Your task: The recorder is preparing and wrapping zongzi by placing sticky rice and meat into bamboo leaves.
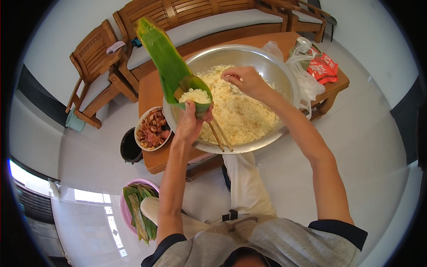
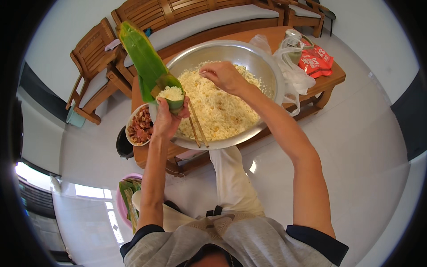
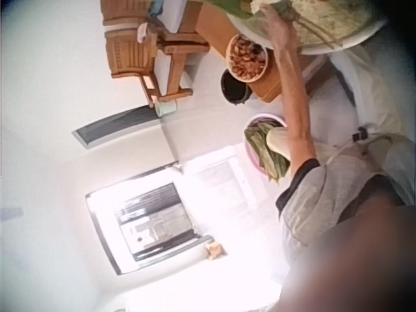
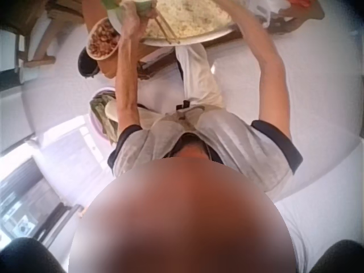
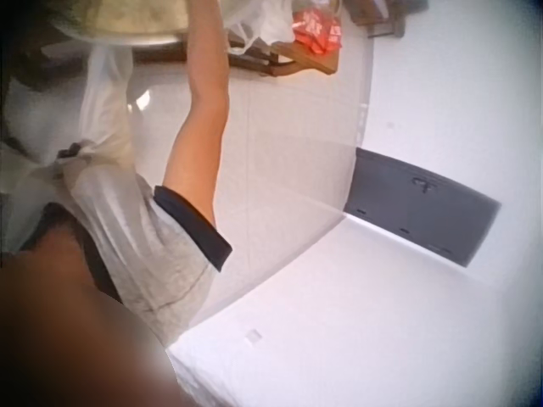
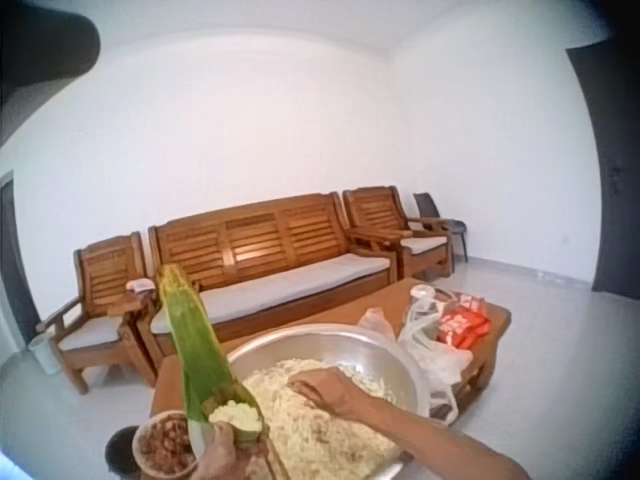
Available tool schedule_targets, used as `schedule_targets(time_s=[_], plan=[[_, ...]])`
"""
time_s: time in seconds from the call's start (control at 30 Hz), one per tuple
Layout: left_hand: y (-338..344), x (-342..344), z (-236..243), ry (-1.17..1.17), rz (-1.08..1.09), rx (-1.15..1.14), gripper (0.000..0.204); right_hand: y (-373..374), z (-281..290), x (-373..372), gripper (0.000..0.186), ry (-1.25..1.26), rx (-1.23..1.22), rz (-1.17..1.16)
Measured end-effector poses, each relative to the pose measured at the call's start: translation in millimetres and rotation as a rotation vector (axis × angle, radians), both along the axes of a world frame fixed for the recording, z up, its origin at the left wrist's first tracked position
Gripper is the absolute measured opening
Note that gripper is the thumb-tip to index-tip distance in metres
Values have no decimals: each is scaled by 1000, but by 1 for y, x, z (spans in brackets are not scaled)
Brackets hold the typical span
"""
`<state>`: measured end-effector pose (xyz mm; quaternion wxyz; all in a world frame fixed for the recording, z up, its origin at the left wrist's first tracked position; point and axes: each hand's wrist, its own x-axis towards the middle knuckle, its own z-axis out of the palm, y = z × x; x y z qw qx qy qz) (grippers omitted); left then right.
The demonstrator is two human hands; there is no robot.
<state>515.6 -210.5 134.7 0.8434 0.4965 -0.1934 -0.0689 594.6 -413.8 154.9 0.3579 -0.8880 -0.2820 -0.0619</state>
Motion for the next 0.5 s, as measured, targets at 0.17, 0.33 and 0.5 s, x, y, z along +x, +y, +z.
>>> schedule_targets(time_s=[0.17,0.33,0.5], plan=[[3,-14,-1,17,5,18,56,-8,-8,1,21,-228,42,68],[4,-10,2,3,-9,2,54,3,0,-9,14,62,290,-8],[2,-8,0,8,-30,-2,55,-5,-21,4,22,-333,-10,-46]])
